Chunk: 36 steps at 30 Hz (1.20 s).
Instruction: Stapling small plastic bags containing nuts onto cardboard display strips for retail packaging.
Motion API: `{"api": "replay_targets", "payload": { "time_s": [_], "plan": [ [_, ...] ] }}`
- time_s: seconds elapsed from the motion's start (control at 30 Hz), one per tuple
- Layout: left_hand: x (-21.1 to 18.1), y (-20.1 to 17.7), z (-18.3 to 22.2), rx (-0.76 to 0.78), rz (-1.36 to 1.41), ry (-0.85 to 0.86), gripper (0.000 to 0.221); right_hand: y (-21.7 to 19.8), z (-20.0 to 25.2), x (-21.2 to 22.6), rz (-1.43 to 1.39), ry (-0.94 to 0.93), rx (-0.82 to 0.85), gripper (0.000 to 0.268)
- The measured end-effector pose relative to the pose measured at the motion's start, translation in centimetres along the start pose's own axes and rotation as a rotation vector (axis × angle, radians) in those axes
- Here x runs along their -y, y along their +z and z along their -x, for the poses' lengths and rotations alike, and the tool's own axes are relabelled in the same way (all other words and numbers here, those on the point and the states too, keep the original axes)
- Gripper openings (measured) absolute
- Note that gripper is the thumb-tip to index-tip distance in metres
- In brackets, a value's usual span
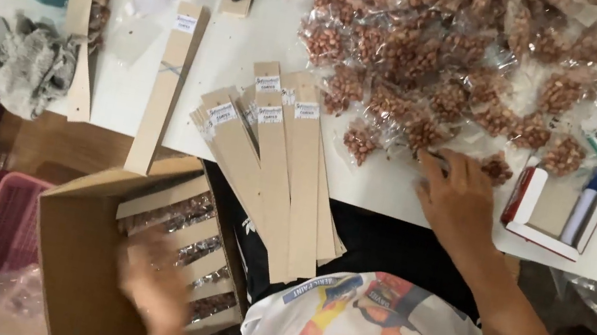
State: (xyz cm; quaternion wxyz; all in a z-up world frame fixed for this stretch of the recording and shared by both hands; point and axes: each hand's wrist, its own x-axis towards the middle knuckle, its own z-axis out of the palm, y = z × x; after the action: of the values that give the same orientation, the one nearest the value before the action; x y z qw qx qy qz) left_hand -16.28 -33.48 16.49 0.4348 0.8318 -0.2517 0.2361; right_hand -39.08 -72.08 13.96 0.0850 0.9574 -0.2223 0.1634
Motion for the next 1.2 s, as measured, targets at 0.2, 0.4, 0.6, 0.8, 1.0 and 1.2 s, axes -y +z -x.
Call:
{"api": "replay_targets", "payload": {
  "time_s": [0.2, 0.4, 0.6, 0.8, 1.0, 1.2],
  "plan": [
    [-10.0, 5.0, 4.5, 0.808, -0.200, 0.001, 0.078, 0.9, -0.3, -2.1, -0.142, 0.080, 0.191, 0.065],
    [-9.1, 5.3, 4.8, 0.821, -0.359, -0.038, 0.085, -5.5, 0.1, -2.2, -0.972, 0.633, 0.374, 0.047],
    [-8.9, 3.9, 5.3, 0.915, -0.090, -0.358, 0.066, -5.0, 2.4, 1.3, -2.200, 0.615, 0.457, 0.038],
    [-8.0, 3.1, 6.9, 0.868, -0.115, -0.377, 0.066, -2.8, 3.3, 6.8, -2.217, 0.393, 0.592, 0.056],
    [-9.8, 5.0, 6.9, 0.609, -0.283, 0.077, 0.079, -2.9, -1.4, 8.2, -1.471, 0.075, 0.288, 0.007],
    [-10.5, 5.7, 6.1, 0.730, -0.437, 0.047, 0.079, 2.3, -4.2, 9.0, -0.229, -0.062, -0.245, 0.011]
  ]
}}
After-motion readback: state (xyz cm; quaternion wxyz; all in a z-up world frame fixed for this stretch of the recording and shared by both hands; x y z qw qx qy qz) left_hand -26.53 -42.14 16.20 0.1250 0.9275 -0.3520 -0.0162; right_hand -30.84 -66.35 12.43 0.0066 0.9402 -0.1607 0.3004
